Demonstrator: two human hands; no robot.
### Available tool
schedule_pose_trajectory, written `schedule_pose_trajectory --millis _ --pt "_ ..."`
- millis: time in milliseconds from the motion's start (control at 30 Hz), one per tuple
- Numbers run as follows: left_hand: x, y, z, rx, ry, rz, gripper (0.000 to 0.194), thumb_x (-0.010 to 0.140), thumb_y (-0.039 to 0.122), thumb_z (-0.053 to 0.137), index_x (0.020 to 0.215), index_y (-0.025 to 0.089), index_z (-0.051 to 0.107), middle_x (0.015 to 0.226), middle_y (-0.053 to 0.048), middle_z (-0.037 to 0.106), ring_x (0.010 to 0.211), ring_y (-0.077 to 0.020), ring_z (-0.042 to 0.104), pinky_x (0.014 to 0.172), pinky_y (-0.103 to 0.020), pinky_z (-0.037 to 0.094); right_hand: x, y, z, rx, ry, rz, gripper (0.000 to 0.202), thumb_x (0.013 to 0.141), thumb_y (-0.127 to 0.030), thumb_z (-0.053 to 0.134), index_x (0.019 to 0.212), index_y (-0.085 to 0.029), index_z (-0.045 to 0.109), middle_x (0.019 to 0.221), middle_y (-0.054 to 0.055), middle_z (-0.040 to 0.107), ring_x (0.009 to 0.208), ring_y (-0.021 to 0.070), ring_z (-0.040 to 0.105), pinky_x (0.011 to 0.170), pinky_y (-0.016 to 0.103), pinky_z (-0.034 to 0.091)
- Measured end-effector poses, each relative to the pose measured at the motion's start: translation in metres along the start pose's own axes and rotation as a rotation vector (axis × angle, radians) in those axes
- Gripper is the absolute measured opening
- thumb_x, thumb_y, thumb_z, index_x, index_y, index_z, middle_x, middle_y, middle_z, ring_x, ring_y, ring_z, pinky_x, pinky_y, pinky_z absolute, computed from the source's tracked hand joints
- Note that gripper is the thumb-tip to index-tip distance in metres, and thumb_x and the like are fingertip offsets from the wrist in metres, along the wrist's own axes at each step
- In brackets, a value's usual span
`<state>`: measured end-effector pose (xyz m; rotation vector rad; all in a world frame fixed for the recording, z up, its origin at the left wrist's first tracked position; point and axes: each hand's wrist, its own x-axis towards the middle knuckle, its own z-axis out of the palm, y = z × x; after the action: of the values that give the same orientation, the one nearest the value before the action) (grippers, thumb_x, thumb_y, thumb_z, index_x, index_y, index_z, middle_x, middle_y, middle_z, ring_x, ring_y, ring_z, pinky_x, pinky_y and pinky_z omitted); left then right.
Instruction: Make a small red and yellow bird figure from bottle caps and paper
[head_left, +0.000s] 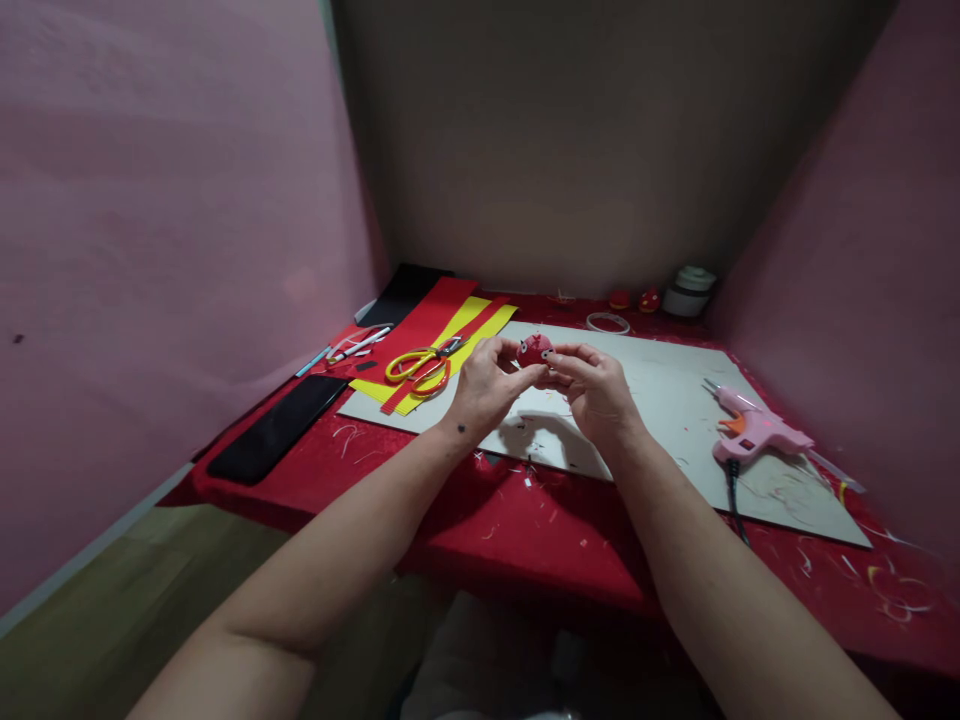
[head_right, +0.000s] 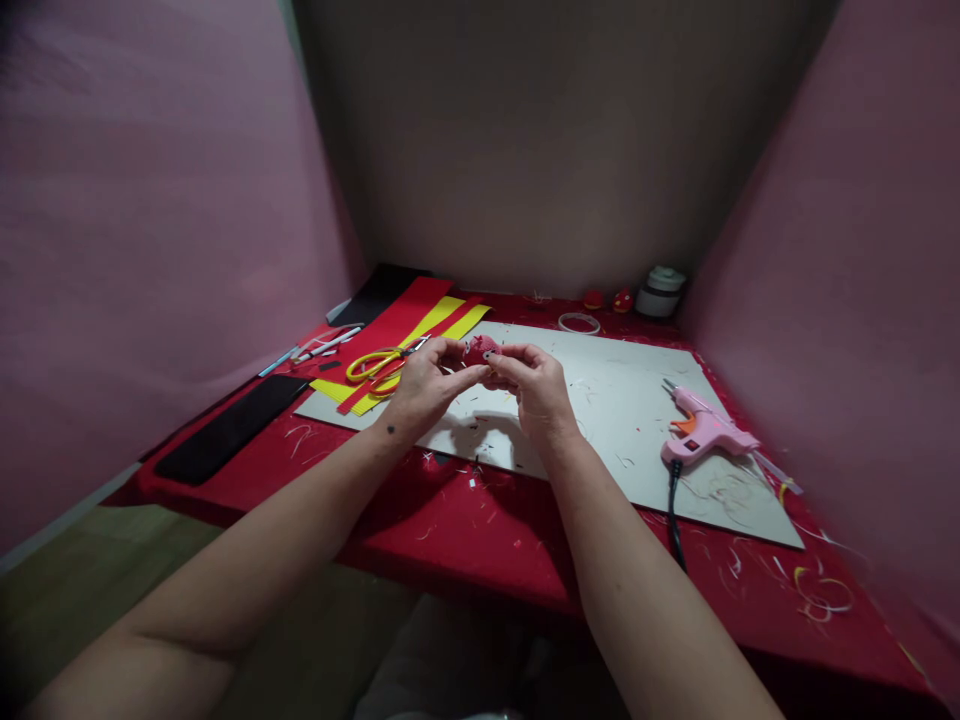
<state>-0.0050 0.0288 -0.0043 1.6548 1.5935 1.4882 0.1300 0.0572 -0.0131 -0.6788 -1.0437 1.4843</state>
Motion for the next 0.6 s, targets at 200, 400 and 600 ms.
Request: schedule_pose_trajectory --millis 200,400,600 --pt "-0.0003 -0.0011 0.0010 0.002 0.005 0.024 0.025 0.067 0.025 0.077 0.082 0.016 0.059 0.082 -0.002 0.059 0.072 -0.0137 0.054 0.069 -0.029 0.044 0.0009 0.0016 -0.0001 0.007 0.011 -0.011 0.029 0.052 -0.026 0.083 0.073 -0.016 0.066 0.062 0.000 0.068 0.055 0.0140 0.062 0.063 0.032 0.050" --pt "-0.0018 0.0006 0.0005 0.031 -0.002 0.047 0.022 0.069 0.024 0.074 0.083 0.016 0.059 0.081 -0.002 0.059 0.073 -0.0144 0.055 0.069 -0.030 0.044 0.0004 0.0016 -0.0002 -0.003 0.007 -0.010 0.029 0.052 -0.025 0.083 0.073 -0.016 0.065 0.061 0.000 0.067 0.056 0.0142 0.062 0.063 0.032 0.049" --pt "-0.0028 0.0014 0.0009 0.049 0.004 0.050 0.022 0.070 0.022 0.074 0.085 0.016 0.058 0.083 -0.002 0.058 0.073 -0.0138 0.055 0.070 -0.030 0.045 -0.0008 0.0011 0.0005 -0.015 0.008 -0.023 0.027 0.055 -0.025 0.082 0.075 -0.016 0.065 0.063 0.000 0.067 0.057 0.0139 0.061 0.064 0.032 0.049"
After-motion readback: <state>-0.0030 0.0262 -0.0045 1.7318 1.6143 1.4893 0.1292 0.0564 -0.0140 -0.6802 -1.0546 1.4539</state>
